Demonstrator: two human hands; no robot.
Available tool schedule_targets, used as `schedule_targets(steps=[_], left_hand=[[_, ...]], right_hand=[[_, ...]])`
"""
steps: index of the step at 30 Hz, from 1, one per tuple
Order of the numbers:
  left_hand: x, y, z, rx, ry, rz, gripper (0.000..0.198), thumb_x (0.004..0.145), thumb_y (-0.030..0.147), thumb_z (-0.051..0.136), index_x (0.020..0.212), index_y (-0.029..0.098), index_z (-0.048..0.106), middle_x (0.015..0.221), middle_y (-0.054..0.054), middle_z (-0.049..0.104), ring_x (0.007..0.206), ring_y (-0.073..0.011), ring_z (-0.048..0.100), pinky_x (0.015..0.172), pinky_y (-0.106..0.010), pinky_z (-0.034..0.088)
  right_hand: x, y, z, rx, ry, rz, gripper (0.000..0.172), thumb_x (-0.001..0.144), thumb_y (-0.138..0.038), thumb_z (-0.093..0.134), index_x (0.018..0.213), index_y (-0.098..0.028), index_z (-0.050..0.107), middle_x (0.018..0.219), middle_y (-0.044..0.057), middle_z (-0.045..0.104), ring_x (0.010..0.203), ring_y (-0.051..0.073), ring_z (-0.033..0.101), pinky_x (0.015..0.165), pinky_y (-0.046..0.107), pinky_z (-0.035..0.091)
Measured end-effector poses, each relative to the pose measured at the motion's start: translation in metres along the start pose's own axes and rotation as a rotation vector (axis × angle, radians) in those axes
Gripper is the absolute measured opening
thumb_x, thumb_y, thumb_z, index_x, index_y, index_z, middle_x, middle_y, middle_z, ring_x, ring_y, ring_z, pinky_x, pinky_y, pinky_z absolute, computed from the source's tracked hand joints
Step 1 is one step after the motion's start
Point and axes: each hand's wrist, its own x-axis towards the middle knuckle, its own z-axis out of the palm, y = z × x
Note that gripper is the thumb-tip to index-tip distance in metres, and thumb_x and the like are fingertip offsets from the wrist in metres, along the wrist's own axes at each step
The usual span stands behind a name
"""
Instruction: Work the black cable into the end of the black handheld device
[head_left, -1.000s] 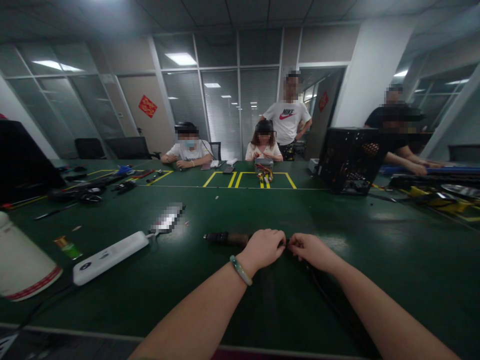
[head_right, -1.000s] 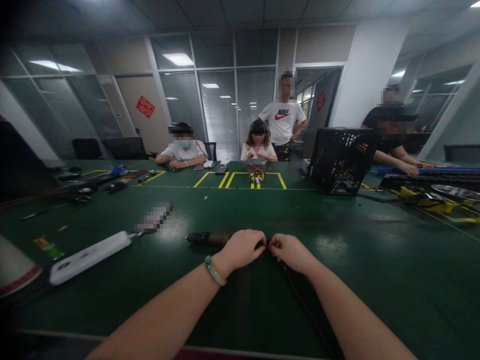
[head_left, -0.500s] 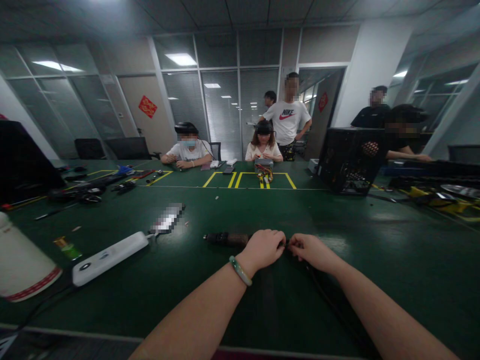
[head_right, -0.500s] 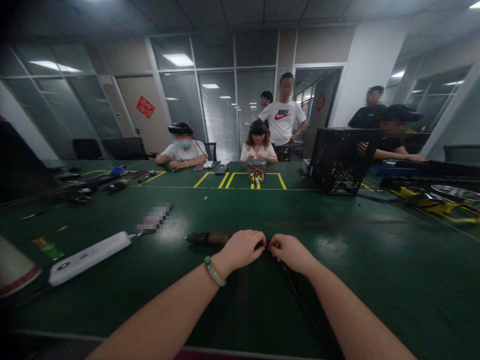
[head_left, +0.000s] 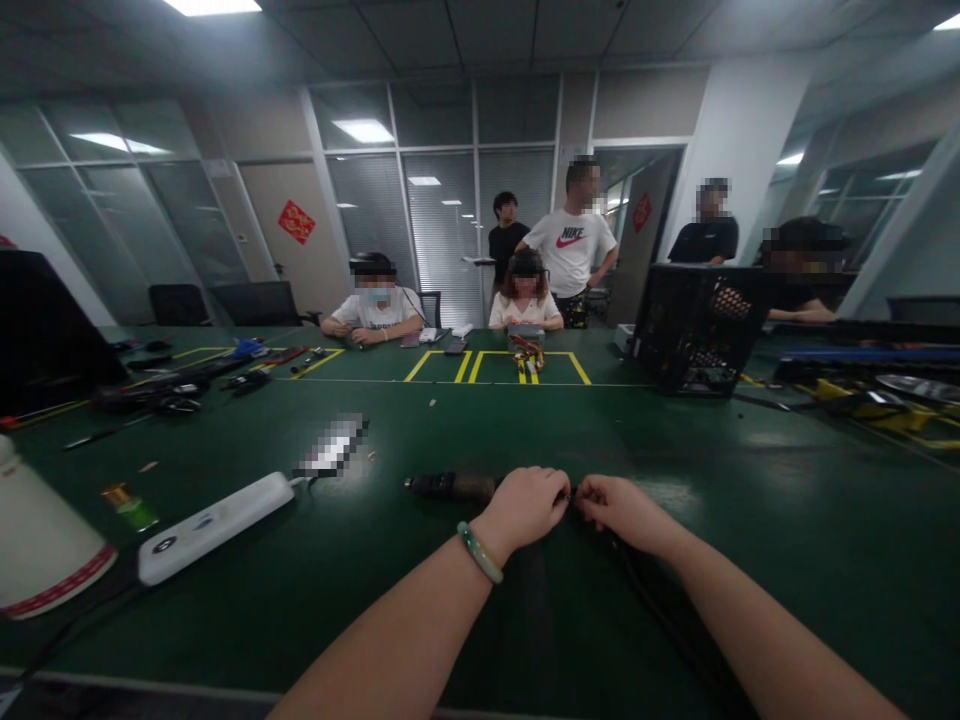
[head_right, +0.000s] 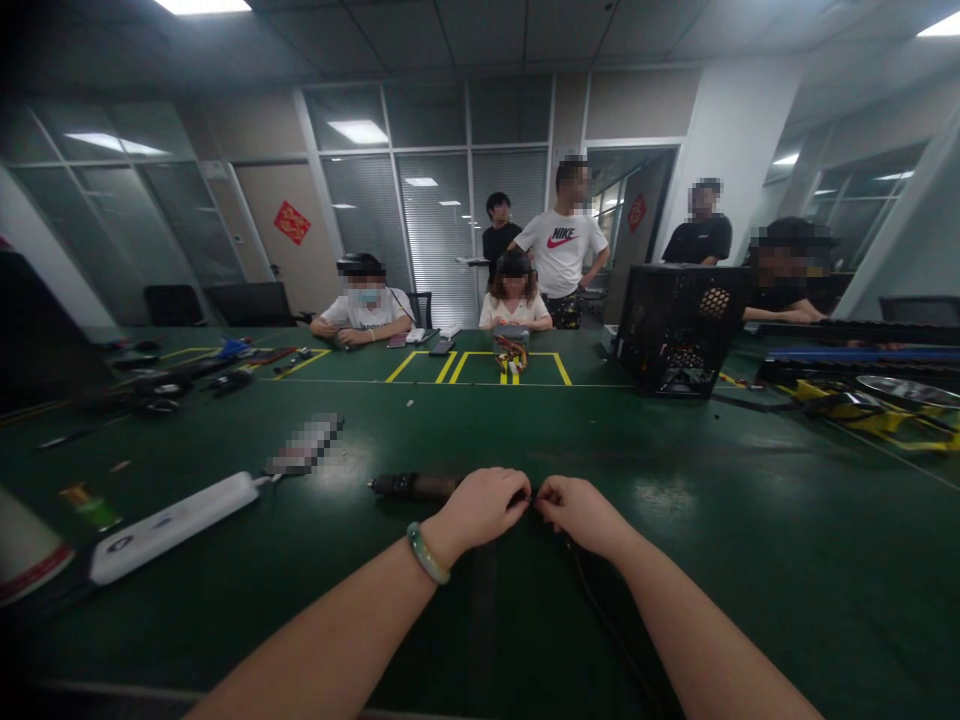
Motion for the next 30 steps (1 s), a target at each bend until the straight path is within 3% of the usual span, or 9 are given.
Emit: schedule_targets(steps=[30], left_hand=[[-0.0002, -0.0005, 0.0022, -0.016, 0.011, -0.013, 0.011, 0.089, 0.028, 0.051, 0.097, 0.021, 0.053, 0.094, -0.002, 0.061, 0.089, -0.0186, 0.058, 0.079, -0.031, 0.044]], right_hand=[[0.0014, 0.0029, 0.0008, 0.004, -0.015, 0.011, 0.016, 0.087, -0.029, 0.052, 0.091, -0.018, 0.063, 0.077, 0.001, 0.069, 0.060, 0.012, 0.062, 0.051, 0.019, 0.044]])
